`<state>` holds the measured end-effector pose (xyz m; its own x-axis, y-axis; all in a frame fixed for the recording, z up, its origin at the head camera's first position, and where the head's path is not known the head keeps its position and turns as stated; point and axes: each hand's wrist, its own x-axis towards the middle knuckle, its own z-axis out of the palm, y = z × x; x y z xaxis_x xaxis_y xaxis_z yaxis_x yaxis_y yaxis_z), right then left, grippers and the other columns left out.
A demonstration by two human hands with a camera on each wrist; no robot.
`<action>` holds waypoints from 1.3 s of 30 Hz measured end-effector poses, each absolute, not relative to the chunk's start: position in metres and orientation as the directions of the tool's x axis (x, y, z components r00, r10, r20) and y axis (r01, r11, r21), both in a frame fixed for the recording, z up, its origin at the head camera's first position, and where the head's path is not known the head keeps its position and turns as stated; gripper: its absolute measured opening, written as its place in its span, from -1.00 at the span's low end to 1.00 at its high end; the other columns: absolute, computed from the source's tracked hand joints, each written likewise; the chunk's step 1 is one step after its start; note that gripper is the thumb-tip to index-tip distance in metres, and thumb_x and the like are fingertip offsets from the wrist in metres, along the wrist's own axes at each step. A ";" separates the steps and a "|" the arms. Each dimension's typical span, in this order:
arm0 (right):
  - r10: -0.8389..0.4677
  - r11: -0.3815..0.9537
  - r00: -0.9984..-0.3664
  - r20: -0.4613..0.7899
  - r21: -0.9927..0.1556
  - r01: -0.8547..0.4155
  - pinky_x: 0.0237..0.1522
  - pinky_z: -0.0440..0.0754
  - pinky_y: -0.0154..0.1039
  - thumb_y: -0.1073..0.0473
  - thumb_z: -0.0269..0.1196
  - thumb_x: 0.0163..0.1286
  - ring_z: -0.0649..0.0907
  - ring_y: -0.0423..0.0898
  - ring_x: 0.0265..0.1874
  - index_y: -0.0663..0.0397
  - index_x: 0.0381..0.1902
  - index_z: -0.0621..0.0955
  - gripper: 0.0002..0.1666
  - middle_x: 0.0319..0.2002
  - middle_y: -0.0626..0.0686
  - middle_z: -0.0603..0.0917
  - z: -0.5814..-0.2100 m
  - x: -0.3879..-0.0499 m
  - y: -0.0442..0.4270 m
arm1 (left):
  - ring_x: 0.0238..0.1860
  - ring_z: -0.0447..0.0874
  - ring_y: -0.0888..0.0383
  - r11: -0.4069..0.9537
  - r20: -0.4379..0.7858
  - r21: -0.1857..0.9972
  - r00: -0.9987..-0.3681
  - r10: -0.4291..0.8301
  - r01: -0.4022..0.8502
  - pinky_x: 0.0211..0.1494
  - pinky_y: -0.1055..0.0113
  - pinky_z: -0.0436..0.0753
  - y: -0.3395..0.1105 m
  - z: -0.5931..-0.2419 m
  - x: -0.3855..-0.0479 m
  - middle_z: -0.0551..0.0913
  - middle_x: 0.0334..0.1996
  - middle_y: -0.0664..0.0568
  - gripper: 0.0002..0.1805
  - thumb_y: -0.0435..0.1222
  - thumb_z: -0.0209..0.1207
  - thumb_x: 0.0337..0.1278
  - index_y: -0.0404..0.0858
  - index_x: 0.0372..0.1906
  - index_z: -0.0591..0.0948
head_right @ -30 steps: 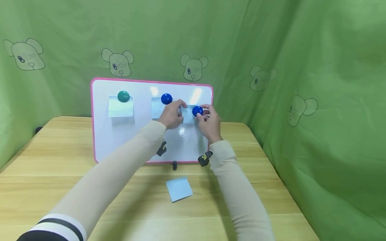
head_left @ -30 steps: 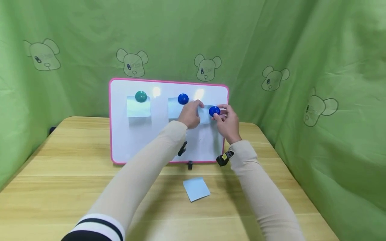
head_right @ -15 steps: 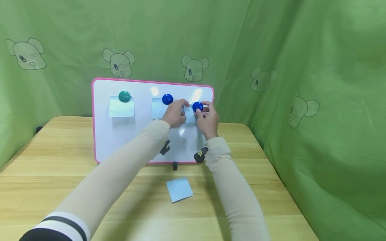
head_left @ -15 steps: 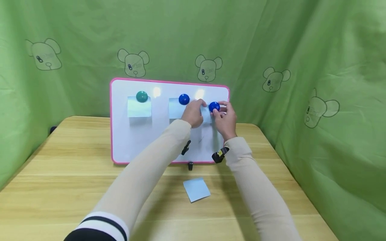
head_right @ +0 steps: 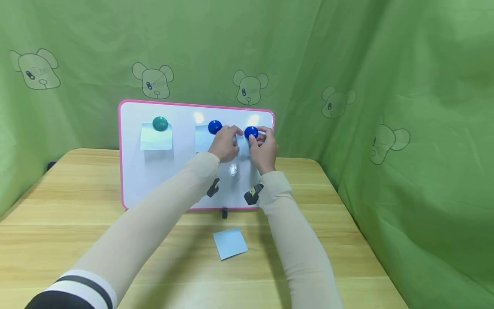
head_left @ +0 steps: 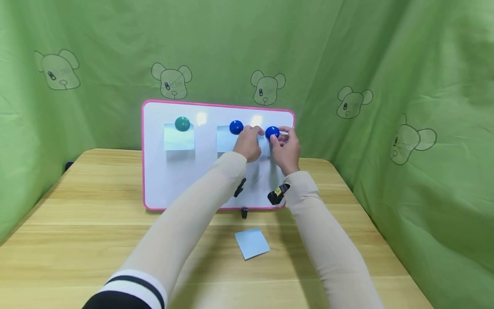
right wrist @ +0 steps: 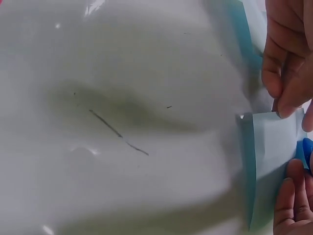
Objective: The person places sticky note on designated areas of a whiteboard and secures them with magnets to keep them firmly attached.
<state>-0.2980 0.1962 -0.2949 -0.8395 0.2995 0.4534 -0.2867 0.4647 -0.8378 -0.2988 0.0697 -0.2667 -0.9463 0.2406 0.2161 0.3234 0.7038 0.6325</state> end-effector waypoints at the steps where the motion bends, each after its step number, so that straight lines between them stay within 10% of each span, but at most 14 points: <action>1: 0.305 0.468 -0.837 0.455 -0.837 -0.284 -0.21 0.56 -0.32 0.26 0.21 0.39 0.55 -0.10 -0.30 0.17 0.15 0.48 -0.61 -0.23 0.13 0.57 -0.295 -0.299 0.196 | 0.24 0.37 0.08 0.706 0.217 0.630 -0.947 0.238 0.322 0.29 0.28 0.43 0.070 -0.267 -0.299 0.40 0.21 -0.08 -0.52 -0.48 0.16 0.20 -0.16 0.22 0.47; 39: 0.397 0.544 -0.842 0.366 -0.833 -0.105 -0.35 0.52 -0.26 0.12 0.19 0.40 0.53 -0.10 -0.36 0.08 0.13 0.49 -0.62 -0.36 0.04 0.57 -0.288 -0.306 0.192 | 0.20 0.38 0.05 0.684 0.202 0.658 -0.949 0.244 0.316 0.20 0.27 0.51 0.067 -0.262 -0.297 0.32 0.25 -0.09 -0.43 -0.49 0.19 0.09 -0.15 0.25 0.46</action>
